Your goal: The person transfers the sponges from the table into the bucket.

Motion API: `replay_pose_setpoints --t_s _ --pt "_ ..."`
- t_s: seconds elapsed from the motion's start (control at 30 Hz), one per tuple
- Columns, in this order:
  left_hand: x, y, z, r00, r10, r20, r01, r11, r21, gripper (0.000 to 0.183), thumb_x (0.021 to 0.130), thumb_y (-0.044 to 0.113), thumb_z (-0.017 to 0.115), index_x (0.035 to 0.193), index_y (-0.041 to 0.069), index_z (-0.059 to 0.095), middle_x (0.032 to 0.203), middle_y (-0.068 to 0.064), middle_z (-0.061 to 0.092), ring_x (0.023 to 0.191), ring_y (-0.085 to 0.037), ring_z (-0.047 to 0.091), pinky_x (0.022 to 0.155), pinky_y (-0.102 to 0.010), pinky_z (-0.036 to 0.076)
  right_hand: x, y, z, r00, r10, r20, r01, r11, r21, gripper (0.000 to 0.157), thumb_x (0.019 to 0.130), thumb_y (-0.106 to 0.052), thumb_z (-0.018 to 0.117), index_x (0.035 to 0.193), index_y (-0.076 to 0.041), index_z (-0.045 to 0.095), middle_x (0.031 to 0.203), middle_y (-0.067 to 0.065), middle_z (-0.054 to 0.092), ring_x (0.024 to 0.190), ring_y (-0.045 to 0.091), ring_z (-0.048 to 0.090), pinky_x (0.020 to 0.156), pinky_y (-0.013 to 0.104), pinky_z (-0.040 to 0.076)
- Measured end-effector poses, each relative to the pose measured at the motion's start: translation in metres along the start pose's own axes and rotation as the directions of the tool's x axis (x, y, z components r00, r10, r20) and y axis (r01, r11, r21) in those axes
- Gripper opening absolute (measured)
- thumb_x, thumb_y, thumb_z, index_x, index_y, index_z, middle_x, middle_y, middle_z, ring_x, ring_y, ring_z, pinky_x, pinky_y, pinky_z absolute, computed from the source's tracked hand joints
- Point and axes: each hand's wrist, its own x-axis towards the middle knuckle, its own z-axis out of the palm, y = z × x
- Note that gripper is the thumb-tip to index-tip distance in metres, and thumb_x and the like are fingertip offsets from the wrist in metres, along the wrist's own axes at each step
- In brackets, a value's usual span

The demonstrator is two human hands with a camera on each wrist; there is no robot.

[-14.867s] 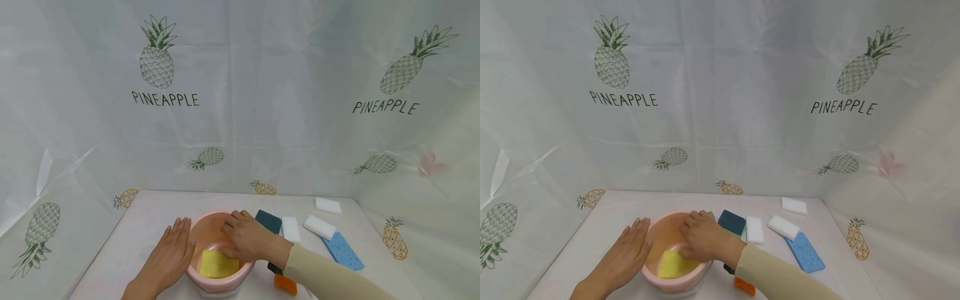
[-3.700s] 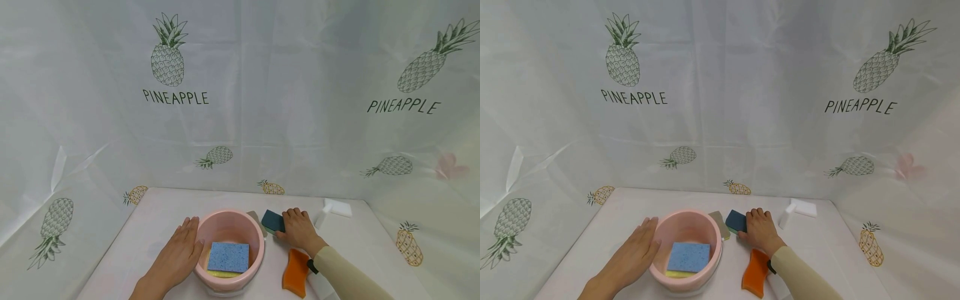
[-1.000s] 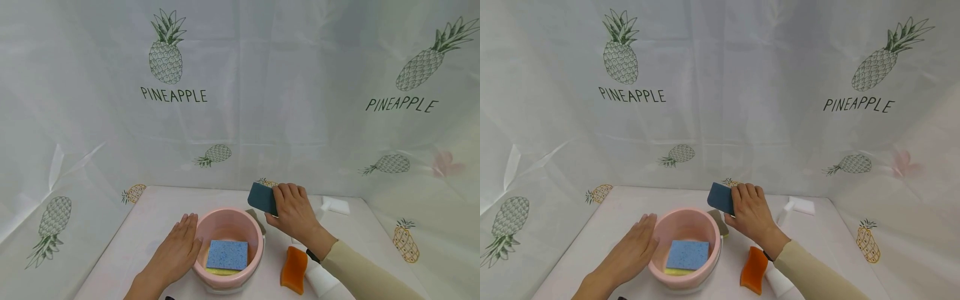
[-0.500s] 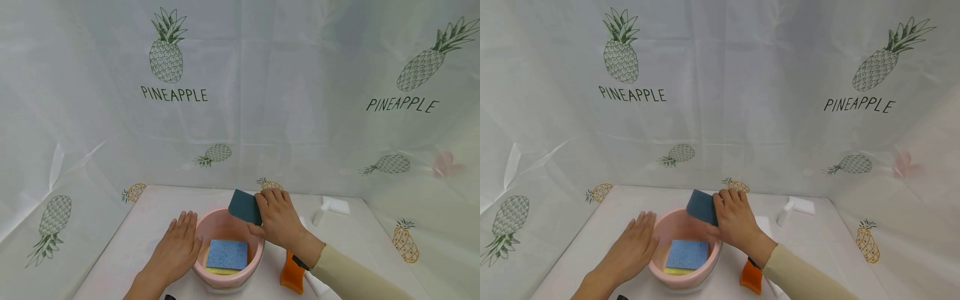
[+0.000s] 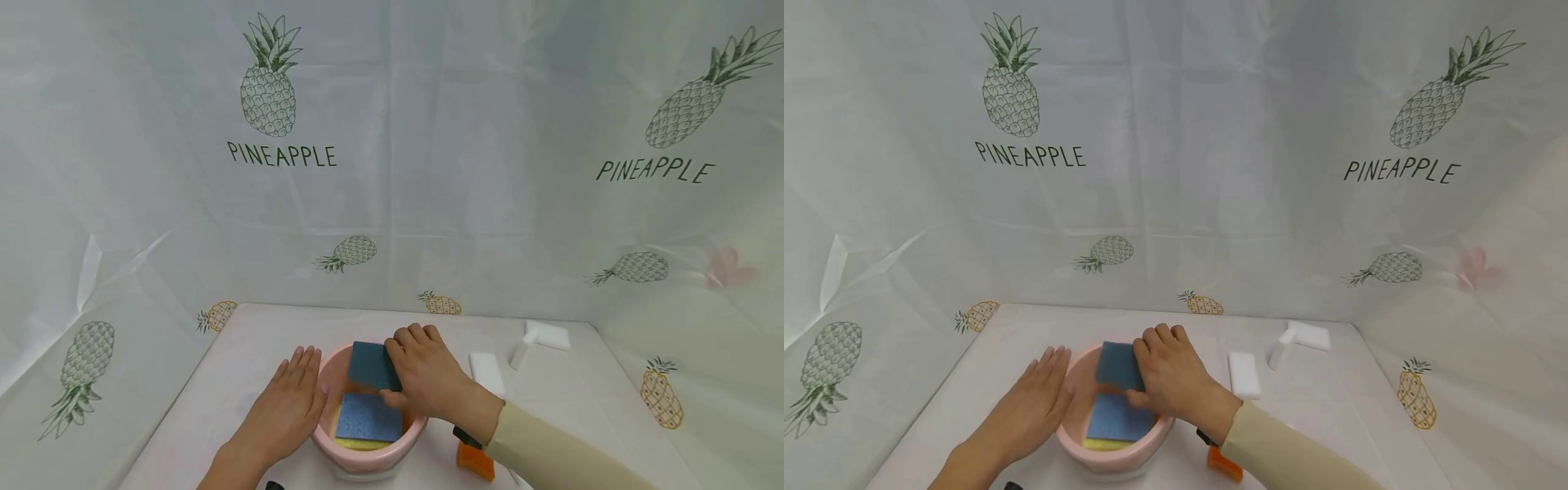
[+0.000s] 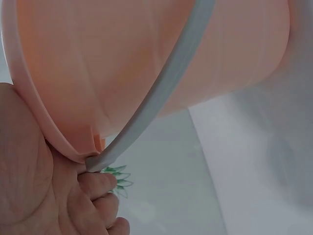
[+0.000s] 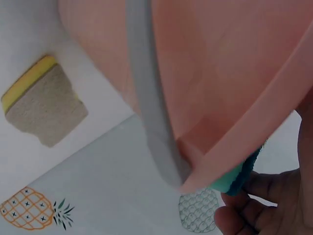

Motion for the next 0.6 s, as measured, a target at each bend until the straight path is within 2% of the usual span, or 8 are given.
replay_pose_setpoints --t_s 0.27,0.6 --pt "-0.001 0.000 0.004 1.000 -0.010 -0.014 0.010 1.000 -0.017 0.063 0.113 0.033 0.045 0.160 -0.007 0.036 0.167 -0.025 0.036 0.159 -0.042 0.027 0.128 -0.061 0.026 0.005 -0.006 0.008 0.992 -0.085 0.098 0.089 0.996 -0.033 0.064 0.087 -0.073 0.066 0.113 -0.015 0.065 0.107 0.000 0.061 0.096 0.019 0.047 0.085 0.036 0.039" --pt "0.000 0.000 0.001 0.999 -0.030 0.032 0.031 0.999 -0.041 0.063 0.114 0.033 0.042 0.162 -0.007 0.032 0.169 -0.024 0.032 0.160 -0.041 0.024 0.129 -0.060 0.024 0.014 -0.010 0.014 0.969 -0.088 0.230 0.088 0.996 0.011 0.067 0.087 -0.073 0.068 0.120 -0.015 0.069 0.113 0.000 0.065 0.100 0.018 0.049 0.085 0.033 0.038"
